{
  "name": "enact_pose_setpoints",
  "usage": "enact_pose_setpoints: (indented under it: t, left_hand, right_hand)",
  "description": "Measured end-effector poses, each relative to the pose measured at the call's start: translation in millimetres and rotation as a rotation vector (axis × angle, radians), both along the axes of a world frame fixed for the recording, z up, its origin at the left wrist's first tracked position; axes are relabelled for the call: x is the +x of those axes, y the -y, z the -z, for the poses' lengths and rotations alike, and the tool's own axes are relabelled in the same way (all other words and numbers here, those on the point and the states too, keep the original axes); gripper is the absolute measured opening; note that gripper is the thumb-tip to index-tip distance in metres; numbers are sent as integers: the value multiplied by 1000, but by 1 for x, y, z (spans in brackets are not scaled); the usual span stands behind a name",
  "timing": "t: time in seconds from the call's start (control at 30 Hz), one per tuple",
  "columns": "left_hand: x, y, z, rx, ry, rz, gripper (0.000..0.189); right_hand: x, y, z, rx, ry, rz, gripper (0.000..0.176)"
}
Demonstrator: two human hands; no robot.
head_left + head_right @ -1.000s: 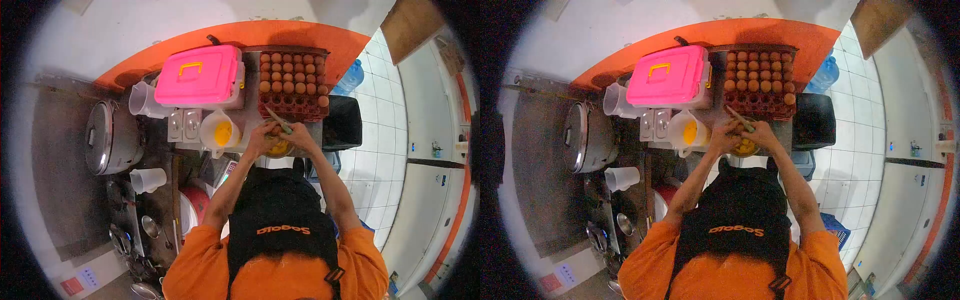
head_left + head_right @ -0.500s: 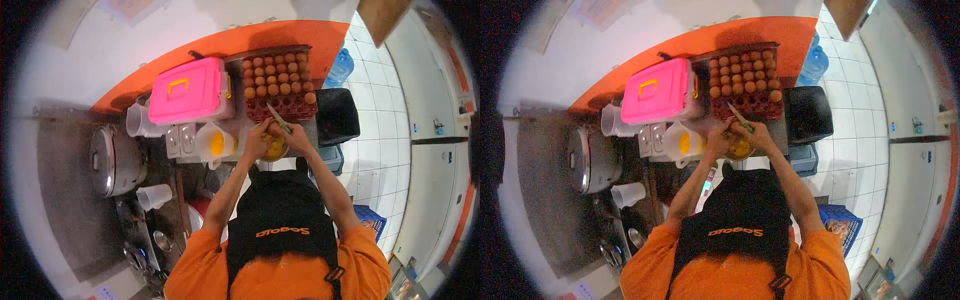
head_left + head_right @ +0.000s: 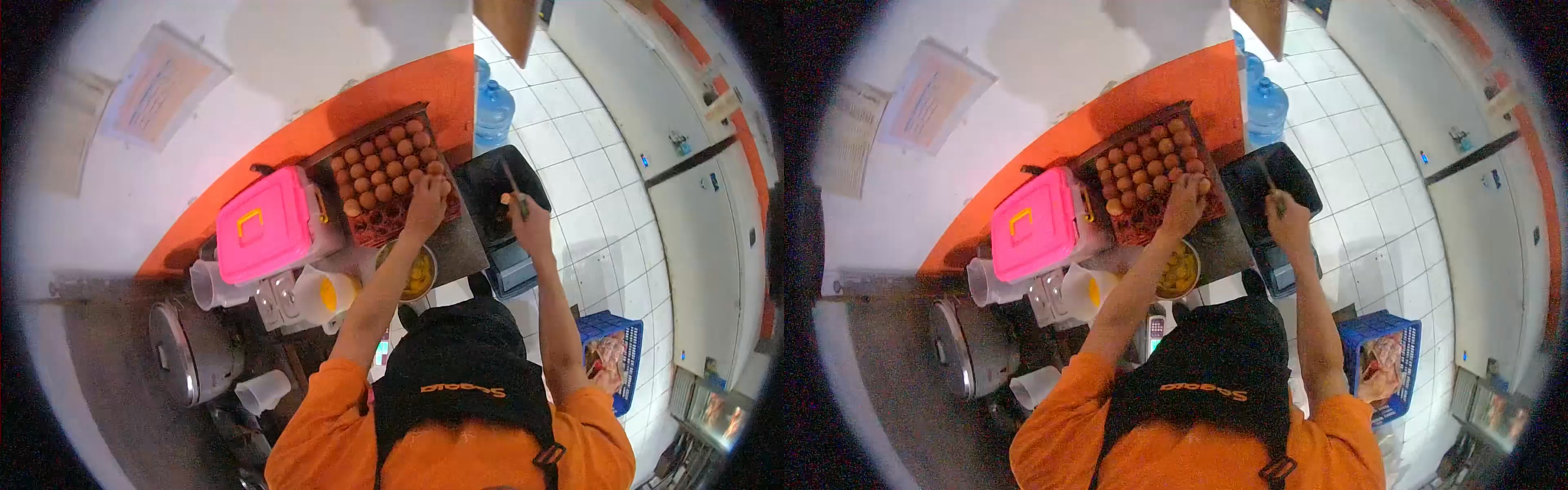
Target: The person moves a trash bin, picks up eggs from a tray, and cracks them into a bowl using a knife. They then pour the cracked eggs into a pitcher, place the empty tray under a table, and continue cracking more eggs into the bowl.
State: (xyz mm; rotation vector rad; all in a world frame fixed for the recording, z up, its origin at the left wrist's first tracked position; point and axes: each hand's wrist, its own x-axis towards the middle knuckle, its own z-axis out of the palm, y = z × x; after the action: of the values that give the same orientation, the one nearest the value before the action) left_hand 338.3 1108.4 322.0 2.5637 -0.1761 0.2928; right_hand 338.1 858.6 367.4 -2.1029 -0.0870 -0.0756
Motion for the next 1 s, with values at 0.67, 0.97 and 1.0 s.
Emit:
enact_pose_setpoints:
  t: [0.67,0.97,1.0]
  left_hand:
    - [-178,-76,-54,-949,-220,-315,50]
    - [-199,-63,3,-532,-260,-369,62]
    - [-198,-64,8,-467,-214,-328,62]
  right_hand:
    - [-74,-168,-18,148,-37,-644,48]
    - [-68,-176,65,-92,-370,-887,42]
    - [-66,-177,71,-89,-371,-887,42]
